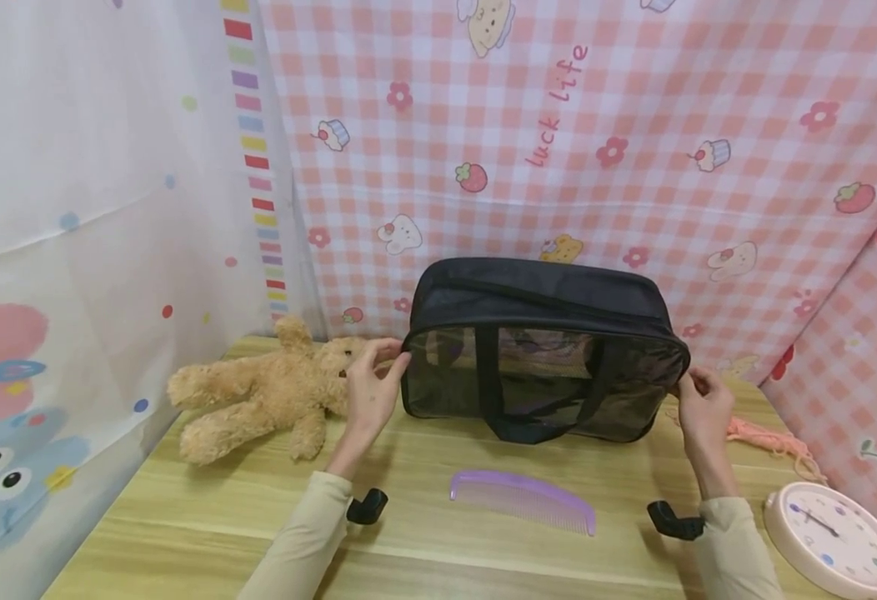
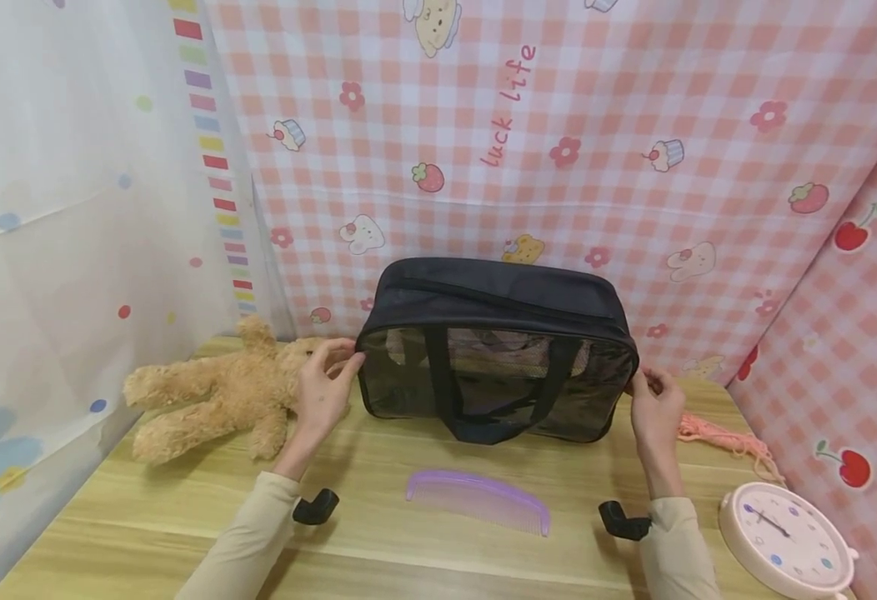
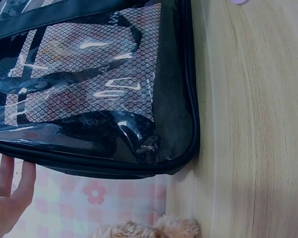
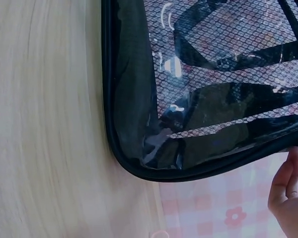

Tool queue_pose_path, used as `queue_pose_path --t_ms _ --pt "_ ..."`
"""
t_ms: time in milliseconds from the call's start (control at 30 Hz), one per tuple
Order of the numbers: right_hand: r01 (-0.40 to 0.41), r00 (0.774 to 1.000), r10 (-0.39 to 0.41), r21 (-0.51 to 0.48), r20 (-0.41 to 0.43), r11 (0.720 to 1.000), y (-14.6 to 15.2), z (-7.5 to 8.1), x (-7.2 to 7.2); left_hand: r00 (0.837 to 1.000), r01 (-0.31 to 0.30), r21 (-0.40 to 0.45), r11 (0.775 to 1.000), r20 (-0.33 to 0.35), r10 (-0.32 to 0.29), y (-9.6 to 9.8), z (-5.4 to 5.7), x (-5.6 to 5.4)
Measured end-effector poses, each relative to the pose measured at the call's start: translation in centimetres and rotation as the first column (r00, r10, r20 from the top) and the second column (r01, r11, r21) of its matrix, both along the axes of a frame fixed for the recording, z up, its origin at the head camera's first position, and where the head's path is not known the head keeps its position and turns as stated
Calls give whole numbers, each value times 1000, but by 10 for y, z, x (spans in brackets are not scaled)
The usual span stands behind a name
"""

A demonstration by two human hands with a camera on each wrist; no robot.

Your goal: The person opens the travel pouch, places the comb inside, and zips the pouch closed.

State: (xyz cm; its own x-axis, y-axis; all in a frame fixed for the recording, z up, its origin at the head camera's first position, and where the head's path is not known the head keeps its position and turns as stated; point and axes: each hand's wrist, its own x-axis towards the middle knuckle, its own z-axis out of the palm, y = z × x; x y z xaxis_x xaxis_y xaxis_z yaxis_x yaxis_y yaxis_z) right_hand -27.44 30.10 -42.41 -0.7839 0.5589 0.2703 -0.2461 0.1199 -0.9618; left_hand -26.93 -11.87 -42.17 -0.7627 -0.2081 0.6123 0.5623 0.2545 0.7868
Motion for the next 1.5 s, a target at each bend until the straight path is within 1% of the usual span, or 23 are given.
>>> queue_pose_path --t_ms 100,200,233,367,400,500,567,600,633,700,767,900,1000,1067,1133,1233,1300,1500 --pt "-1 1000 1 -34 -8 999 2 4 0 1000 0 15 1000 -10 0 0 2 -1" --pt "11 1000 -10 -20 4 1000 6 8 -1 1000 7 17 1000 -5 -6 0 4 -3" --pt "11 1000 -11 -31 -1 999 8 9 -1 1000 12 18 1000 -4 -11 0 5 -3" --pt "13 1000 -12 24 -19 1000 13 11 -3 1000 15 22 1000 -8 -14 2 7 -2" --pt "11 1000 -10 39 -20 999 14 11 -2 1000 12 22 1000 -11 -12 3 9 2" --pt "36 999 -34 146 -17 989 15 13 1 1000 10 21 1000 -18 -9 7 18 13" --pt "58 998 -58 220 -9 974 15 14 4 1000 16 17 1000 -22 -15 9 24 20" --pt "73 997 -74 265 -5 961 14 15 5 1000 21 18 1000 -23 -21 9 27 24" --pt "83 996 -86 306 -4 948 14 15 6 999 27 22 999 -26 -26 9 27 25" --pt "92 995 -98 354 0 931 14 17 7 999 34 26 999 -35 -33 10 29 26" --pt "92 995 -102 378 7 921 14 19 7 999 35 26 999 -40 -34 9 29 27" --pt "99 991 -126 408 40 908 15 22 6 998 33 24 999 -45 -32 8 29 25" --pt "107 990 -136 428 36 897 15 24 5 999 34 19 999 -42 -33 8 30 25" --pt "127 990 -141 440 -1 889 15 25 5 999 35 14 999 -39 -35 8 30 25" --pt "151 989 -140 430 -57 890 16 27 5 999 34 6 999 -39 -34 8 30 25" --pt "186 979 -134 410 -152 893 17 32 5 998 28 -4 1000 -49 -28 8 29 24" --pt "193 974 -124 406 -190 893 17 38 4 998 20 -10 1000 -57 -21 8 27 22" --pt "179 968 -77 439 -240 880 13 52 2 997 23 -12 1000 -77 -24 2 5 2"
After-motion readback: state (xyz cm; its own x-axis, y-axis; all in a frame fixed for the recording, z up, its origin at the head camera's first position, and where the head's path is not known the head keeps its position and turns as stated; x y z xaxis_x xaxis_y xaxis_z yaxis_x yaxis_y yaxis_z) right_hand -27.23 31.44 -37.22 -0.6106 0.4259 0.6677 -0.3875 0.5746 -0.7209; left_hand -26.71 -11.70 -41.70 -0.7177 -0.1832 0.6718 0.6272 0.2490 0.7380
